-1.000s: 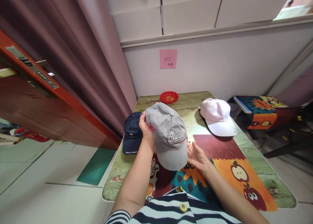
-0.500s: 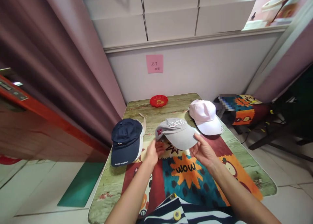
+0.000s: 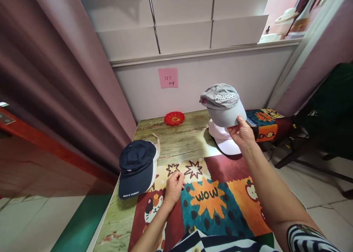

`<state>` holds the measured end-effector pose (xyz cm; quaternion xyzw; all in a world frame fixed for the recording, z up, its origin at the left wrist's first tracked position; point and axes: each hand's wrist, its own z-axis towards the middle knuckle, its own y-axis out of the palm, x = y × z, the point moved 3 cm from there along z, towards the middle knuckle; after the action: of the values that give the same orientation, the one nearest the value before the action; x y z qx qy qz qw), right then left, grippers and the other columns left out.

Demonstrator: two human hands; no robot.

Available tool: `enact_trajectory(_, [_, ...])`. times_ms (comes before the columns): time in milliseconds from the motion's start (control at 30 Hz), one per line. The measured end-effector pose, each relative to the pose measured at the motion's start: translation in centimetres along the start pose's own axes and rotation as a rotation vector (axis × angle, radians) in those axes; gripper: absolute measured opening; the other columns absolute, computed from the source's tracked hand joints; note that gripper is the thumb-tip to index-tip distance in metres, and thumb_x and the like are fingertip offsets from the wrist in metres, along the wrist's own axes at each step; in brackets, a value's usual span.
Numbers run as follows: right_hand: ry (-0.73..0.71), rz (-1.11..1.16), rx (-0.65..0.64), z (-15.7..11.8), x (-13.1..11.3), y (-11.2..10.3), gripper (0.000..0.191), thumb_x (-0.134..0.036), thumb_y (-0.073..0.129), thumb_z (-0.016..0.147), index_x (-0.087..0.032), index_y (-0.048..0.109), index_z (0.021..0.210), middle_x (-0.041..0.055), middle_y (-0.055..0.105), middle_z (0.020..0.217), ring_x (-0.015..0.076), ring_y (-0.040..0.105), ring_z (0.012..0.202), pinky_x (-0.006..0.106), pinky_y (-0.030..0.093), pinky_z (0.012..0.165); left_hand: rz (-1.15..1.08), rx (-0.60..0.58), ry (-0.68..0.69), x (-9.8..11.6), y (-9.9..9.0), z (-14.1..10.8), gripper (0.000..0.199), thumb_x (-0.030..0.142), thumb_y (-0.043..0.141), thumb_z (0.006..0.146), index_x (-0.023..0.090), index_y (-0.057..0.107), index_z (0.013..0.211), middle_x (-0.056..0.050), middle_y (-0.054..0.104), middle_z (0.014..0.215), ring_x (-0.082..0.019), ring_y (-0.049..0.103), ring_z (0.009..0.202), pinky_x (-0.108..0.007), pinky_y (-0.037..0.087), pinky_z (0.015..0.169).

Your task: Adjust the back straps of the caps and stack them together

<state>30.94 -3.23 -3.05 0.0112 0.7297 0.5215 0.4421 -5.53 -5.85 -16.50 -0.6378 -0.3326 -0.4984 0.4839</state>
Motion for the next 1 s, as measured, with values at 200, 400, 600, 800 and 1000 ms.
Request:
enact_trajectory(200, [0.181, -0.222, 0.495, -1.0, 4.0, -10.9, 0.020, -0.009, 0.062, 0.088, -0.017, 0.063, 0.106, 0.0008, 0.074, 0.088, 0.0134, 0.070, 0.075, 0.032, 0.062, 0.078, 0.008, -0.015, 0.011, -0.2, 0.1, 0.1, 0.030, 0.047, 0.057, 0.088, 0.020, 0.059, 0.074, 0.001, 0.061, 0.062, -0.014, 0.058, 0.050, -0.024, 0.045, 0.053])
enact_trajectory(400, [0.192, -0.232, 0.473, -1.2, 5.2, -13.3, 0.013, -0.016, 0.064, 0.089, -0.021, 0.063, 0.101, 0.0015, 0.075, 0.093, 0.0150, 0.072, 0.078, 0.033, 0.062, 0.077, 0.020, -0.017, 0.006, -0.2, 0.0, 0.1, 0.031, 0.047, 0.056, 0.088, 0.019, 0.059, 0.075, 0.001, 0.061, 0.063, -0.014, 0.058, 0.051, -0.025, 0.046, 0.054])
enact_trajectory(600, [0.123, -0.199, 0.412, 1.6, 3.3, -11.5, 0.006, -0.018, 0.062, 0.093, -0.020, 0.065, 0.097, 0.0028, 0.076, 0.096, 0.0138, 0.073, 0.086, 0.029, 0.062, 0.084, 0.020, -0.015, 0.003, 0.2, 0.0, 0.0, 0.031, 0.047, 0.057, 0.087, 0.020, 0.059, 0.074, 0.001, 0.061, 0.063, -0.014, 0.058, 0.051, -0.025, 0.046, 0.053])
enact_trajectory(800, [0.045, -0.269, 0.508, 1.3, 3.3, -13.0, 0.014, -0.014, 0.069, 0.085, -0.018, 0.065, 0.097, 0.0026, 0.075, 0.094, 0.0147, 0.073, 0.084, 0.030, 0.064, 0.079, 0.012, -0.010, 0.016, 0.4, -0.1, -0.1, 0.030, 0.046, 0.057, 0.088, 0.020, 0.059, 0.074, 0.000, 0.061, 0.063, -0.014, 0.058, 0.051, -0.025, 0.047, 0.053])
enact_trajectory(1000, [-0.015, -0.465, 0.656, -0.5, 4.4, -16.4, 0.041, -0.016, 0.081, 0.070, -0.013, 0.064, 0.107, 0.0036, 0.071, 0.093, 0.0159, 0.070, 0.073, 0.031, 0.066, 0.064, 0.012, -0.015, 0.028, 0.4, 0.0, -0.1, 0.030, 0.046, 0.057, 0.089, 0.020, 0.061, 0.076, 0.000, 0.061, 0.064, -0.014, 0.059, 0.052, -0.025, 0.048, 0.055])
